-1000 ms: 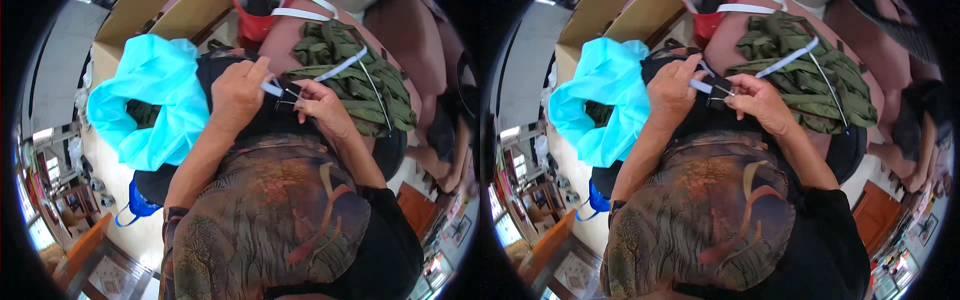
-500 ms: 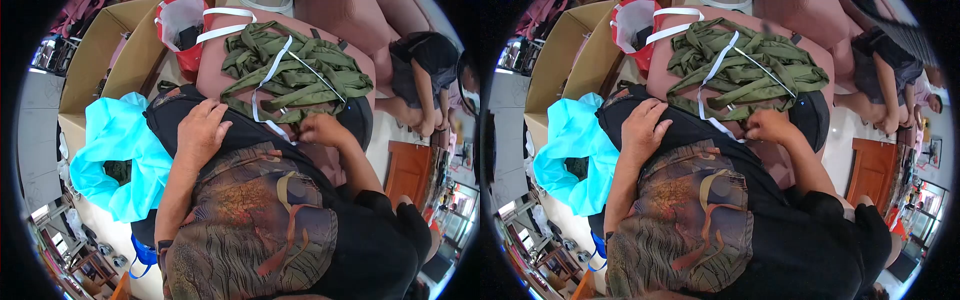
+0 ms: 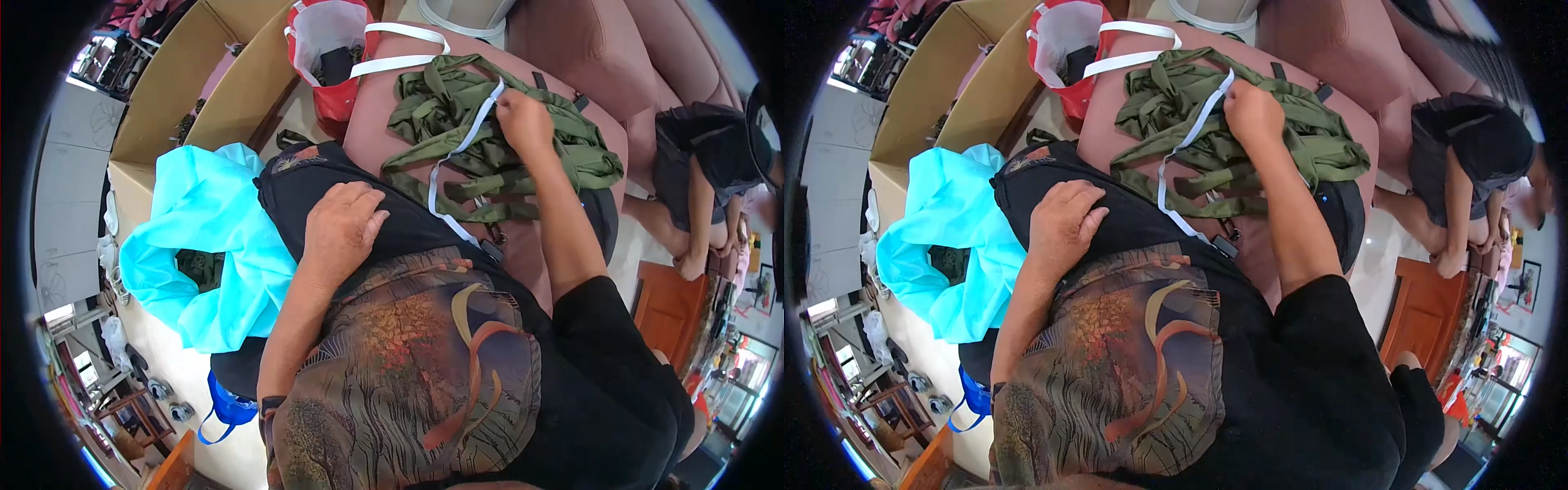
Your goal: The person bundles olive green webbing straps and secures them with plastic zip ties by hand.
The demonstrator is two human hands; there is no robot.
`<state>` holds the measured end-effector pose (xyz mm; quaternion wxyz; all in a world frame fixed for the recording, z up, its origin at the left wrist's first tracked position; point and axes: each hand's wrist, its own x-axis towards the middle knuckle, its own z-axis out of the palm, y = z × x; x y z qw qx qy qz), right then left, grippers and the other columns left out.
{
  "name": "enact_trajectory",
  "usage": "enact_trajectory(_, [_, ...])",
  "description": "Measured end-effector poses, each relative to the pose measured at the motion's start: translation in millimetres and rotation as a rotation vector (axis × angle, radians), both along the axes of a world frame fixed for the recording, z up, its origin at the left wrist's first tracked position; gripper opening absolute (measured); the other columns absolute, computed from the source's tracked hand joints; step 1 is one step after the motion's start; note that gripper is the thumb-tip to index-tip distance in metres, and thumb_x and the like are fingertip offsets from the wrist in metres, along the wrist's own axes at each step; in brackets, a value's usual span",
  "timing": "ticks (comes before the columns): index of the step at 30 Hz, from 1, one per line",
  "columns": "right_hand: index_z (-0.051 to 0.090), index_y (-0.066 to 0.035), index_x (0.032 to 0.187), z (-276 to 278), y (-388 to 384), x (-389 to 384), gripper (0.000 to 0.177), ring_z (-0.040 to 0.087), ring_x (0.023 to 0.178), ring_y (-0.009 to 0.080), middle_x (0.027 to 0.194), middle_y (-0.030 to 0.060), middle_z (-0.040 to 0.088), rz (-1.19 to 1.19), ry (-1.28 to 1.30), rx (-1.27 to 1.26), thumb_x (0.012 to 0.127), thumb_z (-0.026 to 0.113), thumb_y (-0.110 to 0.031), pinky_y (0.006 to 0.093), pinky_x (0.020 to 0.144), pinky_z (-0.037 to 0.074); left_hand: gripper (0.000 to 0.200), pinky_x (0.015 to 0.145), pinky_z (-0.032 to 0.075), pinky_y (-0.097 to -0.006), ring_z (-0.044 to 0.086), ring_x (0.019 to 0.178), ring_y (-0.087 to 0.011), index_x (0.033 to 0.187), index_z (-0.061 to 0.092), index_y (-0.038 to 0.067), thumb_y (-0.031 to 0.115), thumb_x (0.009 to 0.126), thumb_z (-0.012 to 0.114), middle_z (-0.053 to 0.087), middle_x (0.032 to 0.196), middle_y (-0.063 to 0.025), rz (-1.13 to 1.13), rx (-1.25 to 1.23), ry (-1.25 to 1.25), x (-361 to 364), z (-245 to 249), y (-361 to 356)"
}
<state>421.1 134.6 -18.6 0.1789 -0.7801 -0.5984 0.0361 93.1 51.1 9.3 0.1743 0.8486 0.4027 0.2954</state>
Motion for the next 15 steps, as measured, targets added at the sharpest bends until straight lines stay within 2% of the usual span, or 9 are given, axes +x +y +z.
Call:
enact_trajectory(2, [0.067,-0.009,0.095,8,-14,10,0.016,0.067,0.072,0.0304,0.080,0.0143,0.069,0.056,0.253,0.144,0.082,0.063,-0.017,0.0399,0.066,0.053,0.022,0.076,0.051,-0.0384,0.063,0.087,-0.0298,0.093,0.066,0.004,0.010,0.072,0.073,0.065,0.093,-0.0108,-0.006,-0.004,-0.013,0,0,2])
enact_trajectory(4, [0.064,-0.004,0.097,62,-47,-1,0.013,0.063,0.062,0.0159,0.073,0.0091,0.067,-0.031,0.777,0.091,0.086,0.059,-0.009,0.0275,0.058,0.051,0.022,0.077,0.051,-0.0384,0.063,0.087,-0.0298,0.093,0.066,0.004,0.010,0.073,0.073,0.065,0.093,-0.0106,-0.009,0.001,-0.020,0,-1,4])
enact_trajectory(6, [0.061,0.000,0.101,78,-74,4,0.015,0.058,0.060,0.0075,0.073,0.0059,0.064,0.092,1.079,0.300,0.089,0.053,-0.002,0.0203,0.055,0.047,0.022,0.077,0.051,-0.0382,0.063,0.087,-0.0298,0.093,0.066,0.004,0.011,0.073,0.073,0.065,0.093,-0.0103,-0.014,0.000,-0.020,0,-4,6])
enact_trajectory(8, [0.060,0.002,0.102,95,-97,11,0.015,0.059,0.059,0.0105,0.075,0.0079,0.065,0.132,1.105,0.312,0.089,0.053,-0.001,0.0218,0.055,0.048,0.022,0.077,0.051,-0.0378,0.063,0.087,-0.0299,0.094,0.066,0.005,0.012,0.074,0.072,0.065,0.093,-0.0102,-0.002,-0.017,-0.001,2,-2,7])
enact_trajectory(12, [0.060,0.003,0.100,138,-145,25,0.014,0.061,0.058,0.0121,0.076,0.0082,0.065,0.197,1.051,0.034,0.090,0.055,-0.005,0.0238,0.056,0.051,0.023,0.078,0.051,-0.0377,0.063,0.090,-0.0310,0.097,0.066,0.005,0.015,0.077,0.071,0.065,0.096,-0.0102,0.001,-0.043,0.040,8,-1,12])
enact_trajectory(15, [0.060,0.002,0.103,158,-167,44,0.019,0.062,0.058,0.0144,0.075,0.0098,0.065,0.212,1.150,0.157,0.088,0.059,-0.010,0.0267,0.053,0.053,0.030,0.081,0.050,-0.0385,0.062,0.095,-0.0321,0.104,0.064,0.006,0.016,0.077,0.071,0.064,0.103,-0.0114,-0.024,-0.148,0.146,18,2,18])
